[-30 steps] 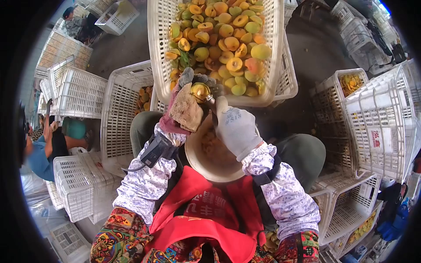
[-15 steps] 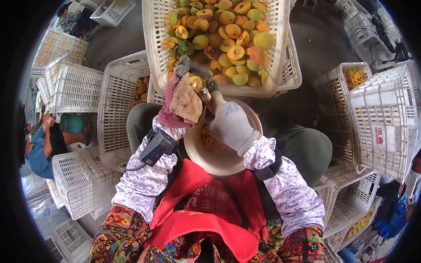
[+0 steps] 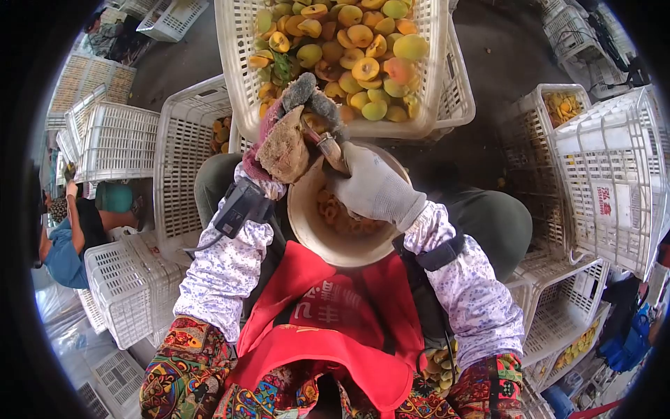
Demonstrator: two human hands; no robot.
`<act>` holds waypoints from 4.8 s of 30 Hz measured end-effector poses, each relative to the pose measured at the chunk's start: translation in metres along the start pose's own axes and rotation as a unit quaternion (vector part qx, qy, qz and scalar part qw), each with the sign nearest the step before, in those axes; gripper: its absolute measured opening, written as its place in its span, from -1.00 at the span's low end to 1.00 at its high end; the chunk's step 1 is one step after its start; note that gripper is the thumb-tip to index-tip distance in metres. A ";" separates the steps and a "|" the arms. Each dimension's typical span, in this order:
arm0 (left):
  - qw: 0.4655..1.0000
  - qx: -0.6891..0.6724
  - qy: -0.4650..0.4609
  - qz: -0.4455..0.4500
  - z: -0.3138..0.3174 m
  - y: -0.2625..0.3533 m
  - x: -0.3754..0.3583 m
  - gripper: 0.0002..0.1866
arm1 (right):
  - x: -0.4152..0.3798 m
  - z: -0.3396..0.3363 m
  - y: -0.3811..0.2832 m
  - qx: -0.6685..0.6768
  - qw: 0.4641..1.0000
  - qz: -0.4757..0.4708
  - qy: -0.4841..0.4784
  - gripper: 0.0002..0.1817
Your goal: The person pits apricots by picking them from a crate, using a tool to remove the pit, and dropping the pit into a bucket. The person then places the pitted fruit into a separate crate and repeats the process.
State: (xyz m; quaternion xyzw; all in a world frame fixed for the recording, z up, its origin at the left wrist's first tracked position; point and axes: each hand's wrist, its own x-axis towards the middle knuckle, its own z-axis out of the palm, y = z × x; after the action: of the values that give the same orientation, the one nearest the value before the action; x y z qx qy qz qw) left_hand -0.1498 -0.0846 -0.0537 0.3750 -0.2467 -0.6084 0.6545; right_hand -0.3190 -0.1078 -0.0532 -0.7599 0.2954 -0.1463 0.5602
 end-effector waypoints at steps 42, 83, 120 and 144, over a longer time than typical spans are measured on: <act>0.258 0.949 -0.137 -0.117 -0.078 0.040 0.063 -0.65 | -0.036 -0.015 0.009 -0.422 0.906 0.001 0.009 -0.72; 0.997 0.052 -0.020 -0.049 0.017 0.043 -0.028 -0.55 | -0.013 -0.007 -0.014 -0.290 0.921 -0.153 0.210 -0.56; 0.989 -0.140 -0.014 -0.038 0.000 -0.006 -0.016 -0.58 | -0.003 -0.010 -0.026 0.182 0.955 0.196 -0.129 -0.85; 0.641 0.754 0.054 0.134 -0.005 0.112 -0.035 -0.53 | -0.042 -0.007 0.005 -0.441 0.886 0.080 -0.119 -0.67</act>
State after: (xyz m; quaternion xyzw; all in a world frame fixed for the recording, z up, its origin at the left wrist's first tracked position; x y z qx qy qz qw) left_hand -0.0818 -0.0520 0.0362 0.7336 -0.6316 -0.0960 0.2316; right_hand -0.3569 -0.0885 -0.0506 -0.9142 0.3199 0.1360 0.2085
